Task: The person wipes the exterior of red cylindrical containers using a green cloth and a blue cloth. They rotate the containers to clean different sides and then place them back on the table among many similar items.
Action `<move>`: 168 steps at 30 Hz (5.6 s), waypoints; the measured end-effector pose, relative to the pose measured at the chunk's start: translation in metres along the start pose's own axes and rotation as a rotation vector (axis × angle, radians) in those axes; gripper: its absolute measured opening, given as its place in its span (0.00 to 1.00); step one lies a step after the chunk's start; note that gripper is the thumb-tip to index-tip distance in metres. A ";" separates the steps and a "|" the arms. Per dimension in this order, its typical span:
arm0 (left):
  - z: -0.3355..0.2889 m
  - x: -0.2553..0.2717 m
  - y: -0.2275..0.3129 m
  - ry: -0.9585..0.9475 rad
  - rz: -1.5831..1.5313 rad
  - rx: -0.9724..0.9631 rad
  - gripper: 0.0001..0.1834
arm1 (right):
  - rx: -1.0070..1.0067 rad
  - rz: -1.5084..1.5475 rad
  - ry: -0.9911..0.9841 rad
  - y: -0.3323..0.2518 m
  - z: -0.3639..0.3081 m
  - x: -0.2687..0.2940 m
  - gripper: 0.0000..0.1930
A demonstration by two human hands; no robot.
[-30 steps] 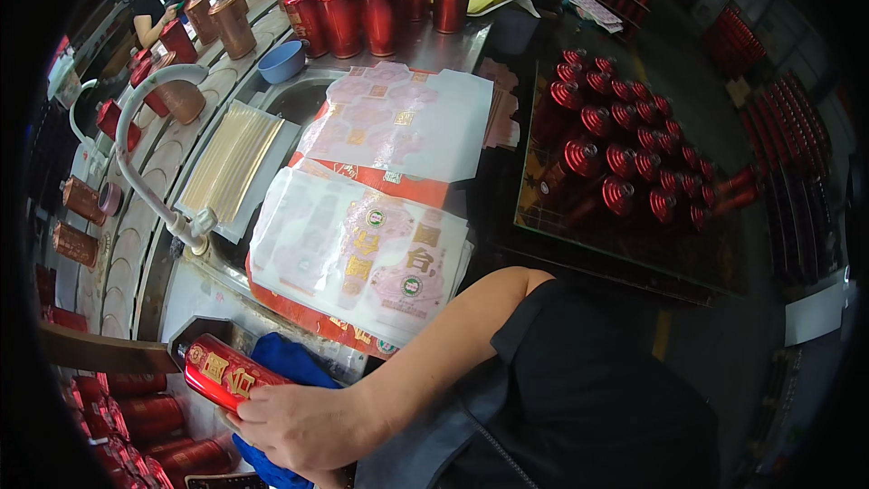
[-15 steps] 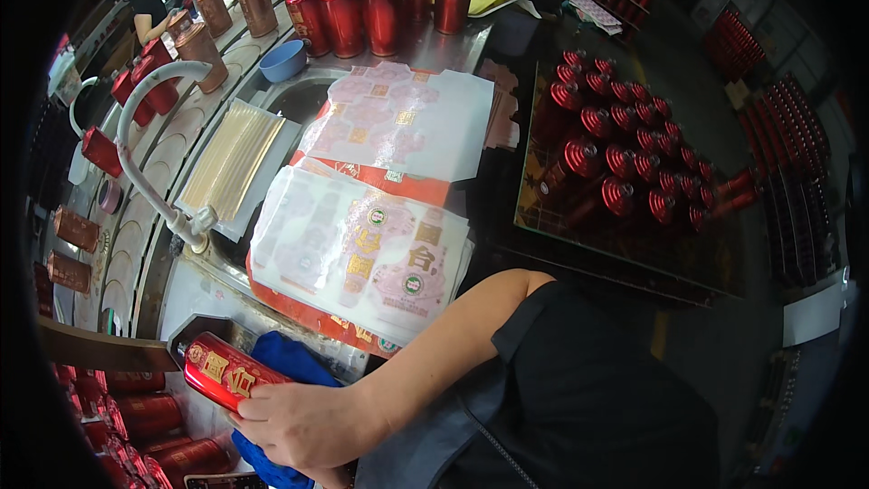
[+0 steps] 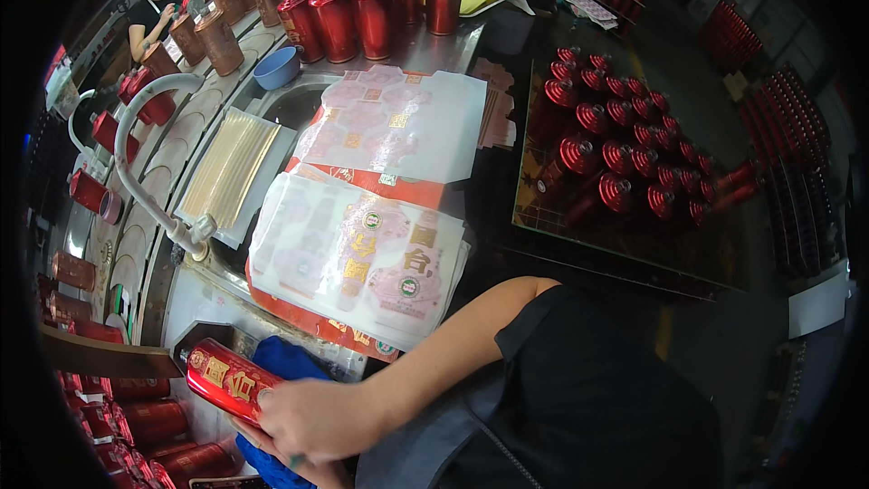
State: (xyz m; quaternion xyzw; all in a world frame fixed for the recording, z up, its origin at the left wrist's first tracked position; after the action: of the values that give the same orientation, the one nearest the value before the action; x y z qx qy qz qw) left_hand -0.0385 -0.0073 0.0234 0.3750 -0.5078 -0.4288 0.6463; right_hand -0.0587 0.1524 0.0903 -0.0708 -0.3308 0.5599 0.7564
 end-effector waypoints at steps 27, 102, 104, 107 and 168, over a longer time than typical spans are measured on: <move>0.006 0.008 -0.017 -0.052 -0.022 0.029 0.54 | 0.056 0.245 -0.009 0.007 -0.013 0.014 0.05; -0.001 0.006 0.006 -0.133 0.163 0.097 0.52 | -0.087 -0.015 0.321 0.001 -0.025 0.024 0.03; -0.001 0.006 0.006 -0.125 0.162 0.097 0.52 | -0.090 -0.009 0.314 0.001 -0.025 0.022 0.03; -0.002 0.006 0.007 -0.121 0.156 0.094 0.52 | -0.091 -0.002 0.307 0.000 -0.024 0.022 0.03; 0.004 0.013 0.002 -0.105 0.148 0.053 0.51 | -0.042 -0.049 0.291 -0.001 -0.023 0.011 0.02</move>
State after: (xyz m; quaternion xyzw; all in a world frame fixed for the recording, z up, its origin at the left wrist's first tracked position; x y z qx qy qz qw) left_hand -0.0405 -0.0193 0.0299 0.3306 -0.5786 -0.3855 0.6382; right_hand -0.0434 0.1678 0.0774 -0.1591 -0.2310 0.5180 0.8081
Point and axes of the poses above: each hand's wrist, its own z-axis towards the middle knuckle, its own x-axis out of the back of the hand, y = z × x, the point moved 5 cm from there along z, towards the middle knuckle, and after that the axes turned 7 degrees about y, right-handed, at the moved point
